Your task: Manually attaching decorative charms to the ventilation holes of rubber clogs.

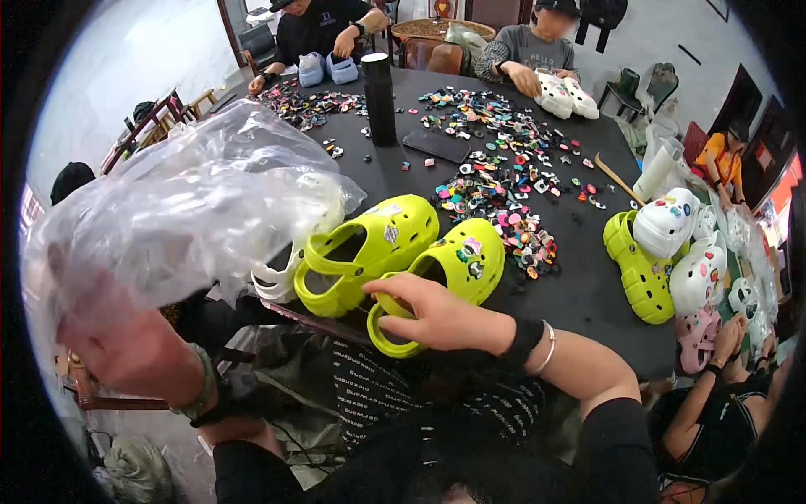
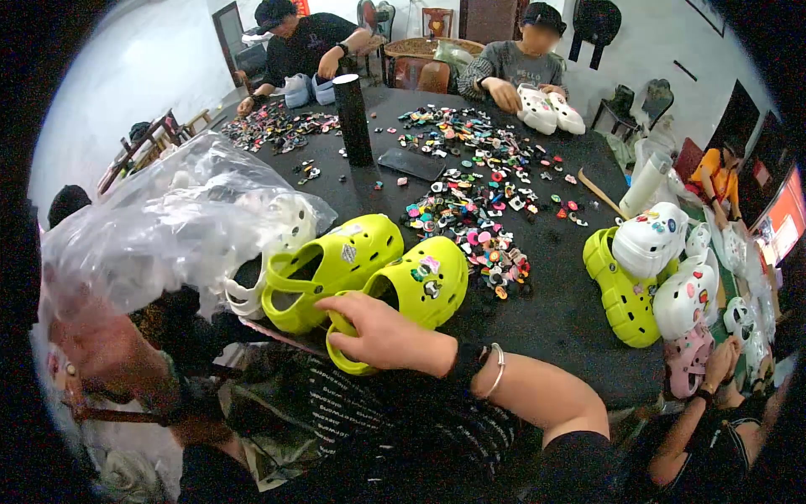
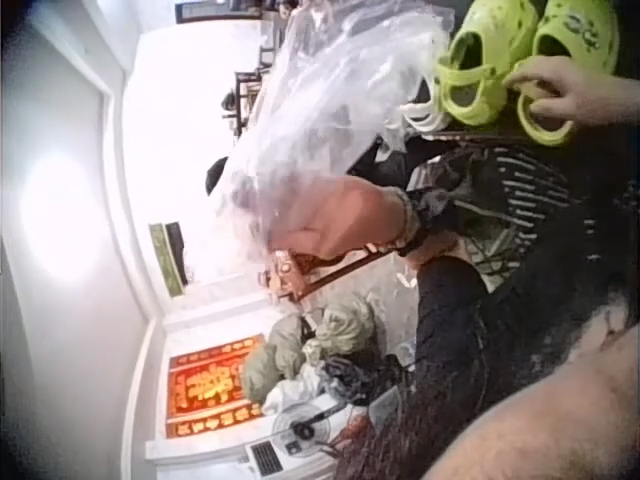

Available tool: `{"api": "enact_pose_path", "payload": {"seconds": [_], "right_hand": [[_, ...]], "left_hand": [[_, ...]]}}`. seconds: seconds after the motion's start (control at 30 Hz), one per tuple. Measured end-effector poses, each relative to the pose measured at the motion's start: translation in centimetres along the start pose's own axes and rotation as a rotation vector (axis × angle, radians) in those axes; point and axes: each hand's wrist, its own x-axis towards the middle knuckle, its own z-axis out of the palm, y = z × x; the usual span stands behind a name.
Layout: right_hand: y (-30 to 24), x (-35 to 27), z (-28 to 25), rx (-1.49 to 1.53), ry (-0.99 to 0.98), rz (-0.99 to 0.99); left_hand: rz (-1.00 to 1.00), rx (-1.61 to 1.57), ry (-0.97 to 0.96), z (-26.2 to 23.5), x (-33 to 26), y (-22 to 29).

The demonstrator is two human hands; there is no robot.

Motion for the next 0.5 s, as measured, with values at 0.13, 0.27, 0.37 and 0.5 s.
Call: {"api": "enact_pose_path", "payload": {"seconds": [0.13,0.27,0.37,0.5], "right_hand": [[-2.8,-1.9,-2.2,-0.485,0.173,-0.090],[-6.2,-3.2,-4.4,-0.155,0.436,-0.199],[-6.6,-4.4,-5.8,-0.262,0.477,-0.205],[-6.0,-6.0,-7.4,-0.433,0.311,-0.217]], "left_hand": [[0.208,0.478,-0.215,-2.3,-1.7,-3.4],[-0.111,0.190,-0.504,-1.4,-6.1,-0.3],[-0.340,-0.107,-0.734,-1.7,-9.9,-0.7],[-0.611,-0.514,-1.056,-2.1,-13.6,-4.8]]}}
